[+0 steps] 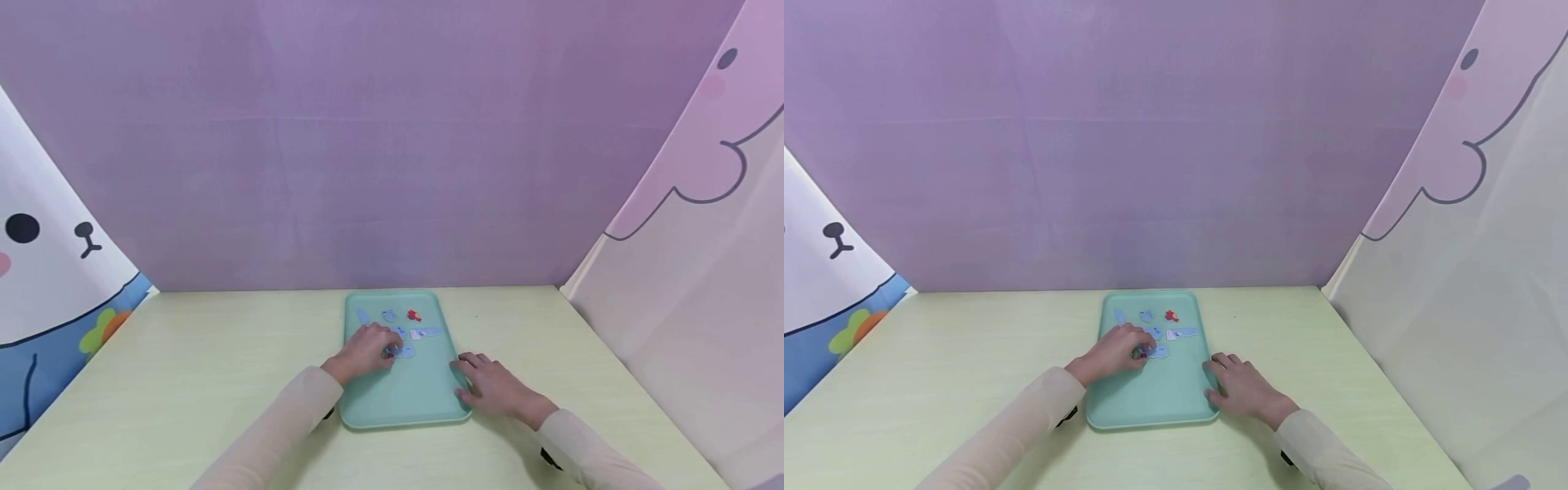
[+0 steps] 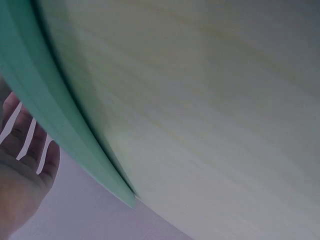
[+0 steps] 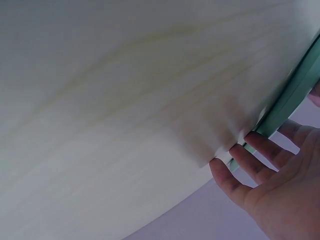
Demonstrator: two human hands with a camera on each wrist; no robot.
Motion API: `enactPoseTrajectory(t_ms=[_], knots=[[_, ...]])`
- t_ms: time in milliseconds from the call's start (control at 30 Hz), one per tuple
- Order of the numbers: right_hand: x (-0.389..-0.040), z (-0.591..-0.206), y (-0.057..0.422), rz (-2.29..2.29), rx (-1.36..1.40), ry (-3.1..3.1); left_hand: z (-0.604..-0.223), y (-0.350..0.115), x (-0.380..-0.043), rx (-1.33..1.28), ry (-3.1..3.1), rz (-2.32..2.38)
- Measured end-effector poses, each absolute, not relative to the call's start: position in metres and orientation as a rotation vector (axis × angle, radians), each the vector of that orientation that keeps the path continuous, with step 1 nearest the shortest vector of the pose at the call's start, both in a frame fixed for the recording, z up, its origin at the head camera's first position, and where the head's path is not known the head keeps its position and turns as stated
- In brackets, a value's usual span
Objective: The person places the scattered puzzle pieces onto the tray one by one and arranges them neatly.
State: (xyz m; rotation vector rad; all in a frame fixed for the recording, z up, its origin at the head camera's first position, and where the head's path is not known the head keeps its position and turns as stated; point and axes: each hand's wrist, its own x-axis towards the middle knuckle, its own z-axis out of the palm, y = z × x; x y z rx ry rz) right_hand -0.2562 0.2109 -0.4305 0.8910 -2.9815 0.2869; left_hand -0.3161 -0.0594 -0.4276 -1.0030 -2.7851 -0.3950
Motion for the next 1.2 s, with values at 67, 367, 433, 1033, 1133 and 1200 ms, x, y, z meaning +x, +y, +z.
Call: enactPoseTrajectory(t_ms=[67, 367, 433, 1033, 1133, 1200], knots=[[-0.256, -0.43, 0.211, 0.291, 0.896, -2.979, -0.428, -0.059, -0.316, -1.0, -2.789, -0.393], [-0.258, -0.431, 0.21, 0.284, 0.907, -2.981, -0.428, -0.061, -0.316, -0.987, -2.814, -0.408], [-0.259, -0.43, 0.21, 0.289, 0.907, -2.988, -0.428, -0.061, -0.316, -0.986, -2.82, -0.41], [-0.27, -0.42, 0.214, 0.296, 0.954, -3.05, -0.416, -0.081, -0.305, -0.992, -2.789, -0.466], [-0.273, -0.418, 0.218, 0.353, 0.959, -3.066, -0.414, -0.089, -0.304, -0.972, -2.776, -0.468], [-0.274, -0.417, 0.221, 0.405, 0.962, -3.069, -0.412, -0.095, -0.302, -0.948, -2.766, -0.474]])
